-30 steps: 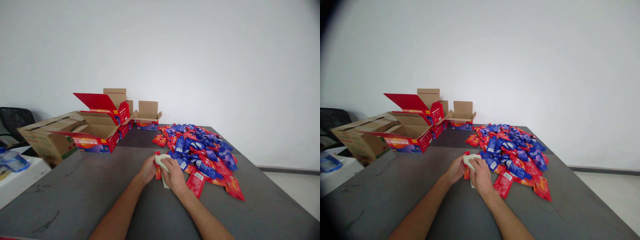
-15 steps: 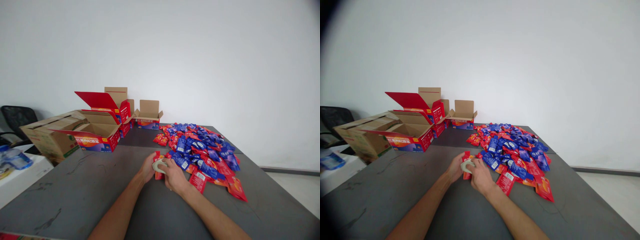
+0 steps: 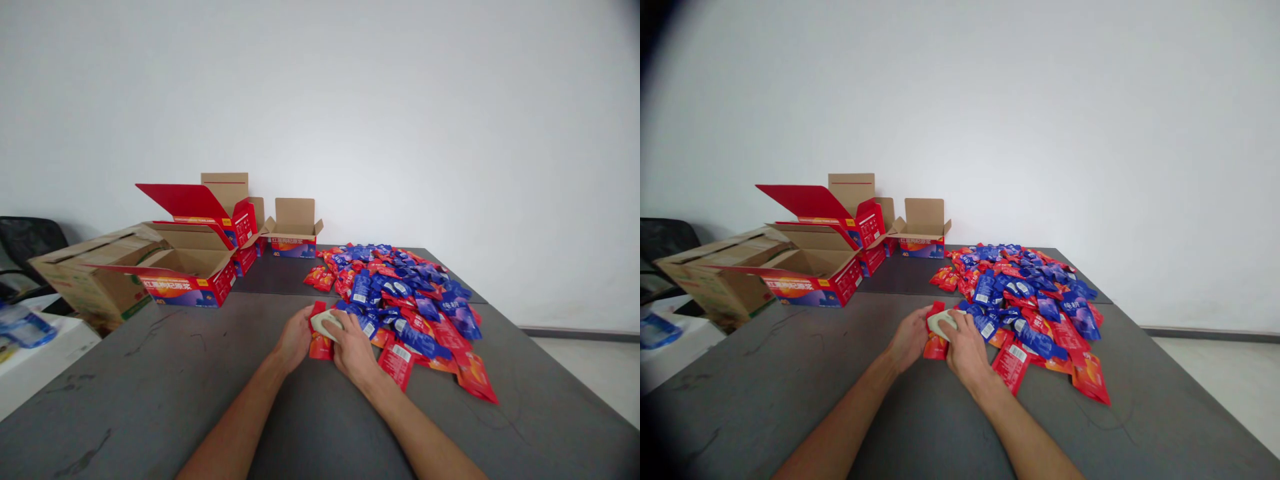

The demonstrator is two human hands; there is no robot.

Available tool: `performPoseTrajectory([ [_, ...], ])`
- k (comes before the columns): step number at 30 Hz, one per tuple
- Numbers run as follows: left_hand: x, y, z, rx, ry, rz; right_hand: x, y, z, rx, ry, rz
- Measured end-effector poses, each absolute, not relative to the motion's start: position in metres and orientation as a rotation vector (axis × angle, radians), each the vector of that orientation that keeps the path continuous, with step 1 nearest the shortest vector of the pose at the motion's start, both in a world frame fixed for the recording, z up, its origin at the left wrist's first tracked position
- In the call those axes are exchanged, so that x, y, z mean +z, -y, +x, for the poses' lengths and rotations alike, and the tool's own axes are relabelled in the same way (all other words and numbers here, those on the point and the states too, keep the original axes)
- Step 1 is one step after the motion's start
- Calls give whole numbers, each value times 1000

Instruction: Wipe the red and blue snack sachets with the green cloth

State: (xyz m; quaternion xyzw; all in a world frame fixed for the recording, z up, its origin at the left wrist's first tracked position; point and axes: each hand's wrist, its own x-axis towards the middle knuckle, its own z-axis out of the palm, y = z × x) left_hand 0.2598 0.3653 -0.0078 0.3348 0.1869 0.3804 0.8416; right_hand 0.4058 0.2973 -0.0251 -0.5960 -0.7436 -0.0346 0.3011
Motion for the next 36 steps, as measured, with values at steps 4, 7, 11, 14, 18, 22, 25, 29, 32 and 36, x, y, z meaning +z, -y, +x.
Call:
performPoseTrajectory([
  [4,-15,-367,263,852,-505,703,-22,-287,407,-11,2050,-1501],
  [7,-26,-374,264,954,-649,668,-23,-284,407,84,2037,-1433],
  [11,-43,-384,263,1169,-786,674,-30,-289,407,125,1765,-1345],
  [14,-46,-387,261,1205,-803,650,-32,-294,409,162,1576,-1360],
  [18,-39,-382,261,1174,-735,627,-34,-294,406,211,1571,-1360],
  [22,-40,-377,264,1215,-683,668,-34,-291,400,221,1630,-1292],
  [25,-44,-374,269,1193,-693,747,-32,-288,396,182,1667,-1274],
  [29,-41,-369,274,1106,-634,748,-28,-284,391,91,1782,-1365],
  [32,-33,-366,275,1017,-583,659,-27,-282,390,27,1861,-1439],
  [36,-29,-363,273,926,-599,660,-29,-285,401,-77,1797,-1580],
])
